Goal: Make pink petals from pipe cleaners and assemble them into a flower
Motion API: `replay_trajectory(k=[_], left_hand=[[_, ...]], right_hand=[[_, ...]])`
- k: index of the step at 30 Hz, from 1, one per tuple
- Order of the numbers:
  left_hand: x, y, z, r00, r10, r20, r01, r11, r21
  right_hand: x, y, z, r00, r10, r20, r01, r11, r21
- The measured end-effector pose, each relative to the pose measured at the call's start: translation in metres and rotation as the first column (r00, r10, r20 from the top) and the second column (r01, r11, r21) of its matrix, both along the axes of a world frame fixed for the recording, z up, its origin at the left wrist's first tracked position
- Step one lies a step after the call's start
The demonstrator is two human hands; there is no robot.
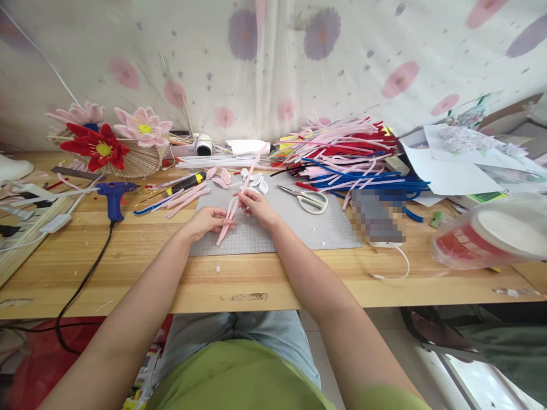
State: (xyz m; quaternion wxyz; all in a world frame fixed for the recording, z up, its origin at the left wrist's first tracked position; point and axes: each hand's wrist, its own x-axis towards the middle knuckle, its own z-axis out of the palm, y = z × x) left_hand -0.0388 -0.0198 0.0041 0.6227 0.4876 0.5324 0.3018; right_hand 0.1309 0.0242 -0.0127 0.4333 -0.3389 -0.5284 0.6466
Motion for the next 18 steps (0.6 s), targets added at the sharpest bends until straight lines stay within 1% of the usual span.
replay_trajectory(k=[2, 4, 7, 10, 12, 15, 18], left_hand=[[0.0, 0.001, -0.003, 1.0, 0.026, -0.001, -0.026, 1.0, 0.005], [0.0, 0.002, -0.005, 0.999, 0.044, -0.001, -0.044, 0.999, 0.006], [0.0, 0.001, -0.007, 0.999, 0.047, 0.002, -0.047, 0.999, 0.007], [0.0, 0.0, -0.005, 0.997, 0.066, 0.025, -0.066, 0.998, -0.016], [-0.002, 0.001, -0.002, 0.992, 0.114, 0.046, -0.113, 0.993, -0.021], [-0.01, 0.006, -0.001, 0.974, 0.219, 0.063, -0.221, 0.975, 0.029], [-0.023, 0.012, -0.005, 0.932, 0.353, 0.077, -0.36, 0.927, 0.105]], right_hand=[[0.0, 0.0, -0.001, 0.999, 0.044, 0.018, -0.044, 0.999, -0.008], [0.0, 0.0, -0.002, 0.999, 0.05, 0.019, -0.05, 0.999, -0.015], [-0.001, 0.0, -0.004, 1.0, 0.019, 0.009, -0.019, 0.999, -0.028], [-0.002, 0.001, -0.005, 0.999, -0.047, -0.007, 0.046, 0.997, -0.063], [-0.003, 0.002, -0.007, 0.994, -0.11, -0.028, 0.107, 0.99, -0.095], [-0.004, 0.003, -0.009, 0.979, -0.194, -0.062, 0.186, 0.976, -0.116], [-0.005, 0.004, -0.011, 0.972, -0.225, -0.069, 0.215, 0.969, -0.123]])
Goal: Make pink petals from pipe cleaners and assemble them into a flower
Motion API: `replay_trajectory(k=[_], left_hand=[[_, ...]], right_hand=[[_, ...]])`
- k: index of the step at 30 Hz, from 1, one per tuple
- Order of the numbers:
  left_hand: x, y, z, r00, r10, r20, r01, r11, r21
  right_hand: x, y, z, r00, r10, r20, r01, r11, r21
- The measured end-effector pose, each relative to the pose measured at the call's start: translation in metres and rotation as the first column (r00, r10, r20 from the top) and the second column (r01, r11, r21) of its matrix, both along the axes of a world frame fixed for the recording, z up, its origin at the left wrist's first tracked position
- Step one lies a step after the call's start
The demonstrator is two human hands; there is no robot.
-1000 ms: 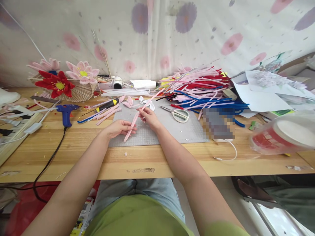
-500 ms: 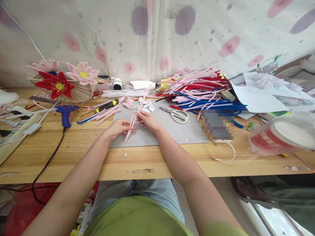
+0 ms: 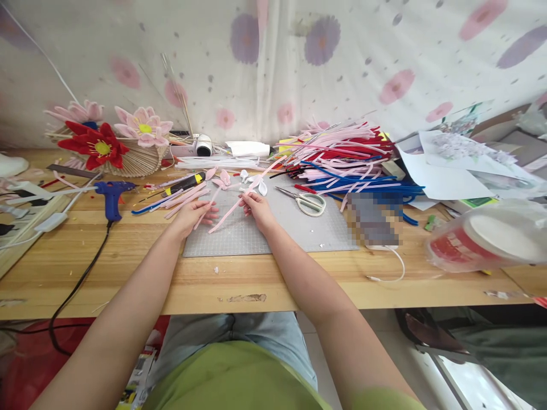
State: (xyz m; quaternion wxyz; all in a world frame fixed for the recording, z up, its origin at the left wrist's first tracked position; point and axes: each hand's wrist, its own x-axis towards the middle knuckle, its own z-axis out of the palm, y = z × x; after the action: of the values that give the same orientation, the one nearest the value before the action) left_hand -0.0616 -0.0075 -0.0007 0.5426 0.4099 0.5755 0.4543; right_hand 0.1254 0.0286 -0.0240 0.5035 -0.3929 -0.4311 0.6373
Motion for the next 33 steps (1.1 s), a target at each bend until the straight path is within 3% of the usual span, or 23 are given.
replay_trajectory(k=[4, 7, 9, 12, 15, 18, 25, 31, 33], left_hand=[[-0.015, 0.01, -0.012, 0.974, 0.218, -0.058, -0.209, 0.969, 0.134], [-0.024, 0.016, -0.02, 0.93, 0.335, -0.153, -0.291, 0.923, 0.252], [-0.029, 0.02, -0.023, 0.88, 0.384, -0.28, -0.287, 0.899, 0.331], [-0.031, 0.025, -0.022, 0.712, 0.505, -0.489, -0.239, 0.828, 0.508], [-0.026, 0.028, -0.014, 0.579, 0.602, -0.549, -0.161, 0.745, 0.647], [-0.013, 0.031, -0.007, 0.571, 0.602, -0.559, -0.078, 0.717, 0.692], [0.023, 0.036, -0.005, 0.565, 0.532, -0.631, 0.016, 0.757, 0.653], [0.038, 0.041, -0.006, 0.599, 0.471, -0.648, 0.053, 0.783, 0.619], [0.039, 0.041, -0.008, 0.608, 0.463, -0.645, 0.045, 0.791, 0.61]], right_hand=[[-0.001, -0.002, 0.0, 1.0, 0.0, -0.015, -0.001, 1.0, -0.018], [-0.001, -0.004, 0.004, 0.998, -0.042, -0.043, 0.04, 0.998, -0.048], [0.002, -0.005, 0.009, 0.996, -0.071, -0.058, 0.067, 0.996, -0.067], [0.012, -0.004, 0.018, 0.993, -0.096, -0.072, 0.091, 0.994, -0.065], [0.028, 0.003, 0.028, 0.988, -0.142, -0.062, 0.139, 0.989, -0.05], [0.046, 0.013, 0.038, 0.974, -0.222, -0.046, 0.221, 0.975, -0.029], [0.079, 0.05, 0.052, 0.867, -0.497, -0.033, 0.496, 0.868, -0.031], [0.123, 0.117, 0.079, 0.814, -0.58, 0.011, 0.58, 0.814, -0.008], [0.135, 0.135, 0.081, 0.812, -0.582, 0.047, 0.573, 0.81, 0.128]])
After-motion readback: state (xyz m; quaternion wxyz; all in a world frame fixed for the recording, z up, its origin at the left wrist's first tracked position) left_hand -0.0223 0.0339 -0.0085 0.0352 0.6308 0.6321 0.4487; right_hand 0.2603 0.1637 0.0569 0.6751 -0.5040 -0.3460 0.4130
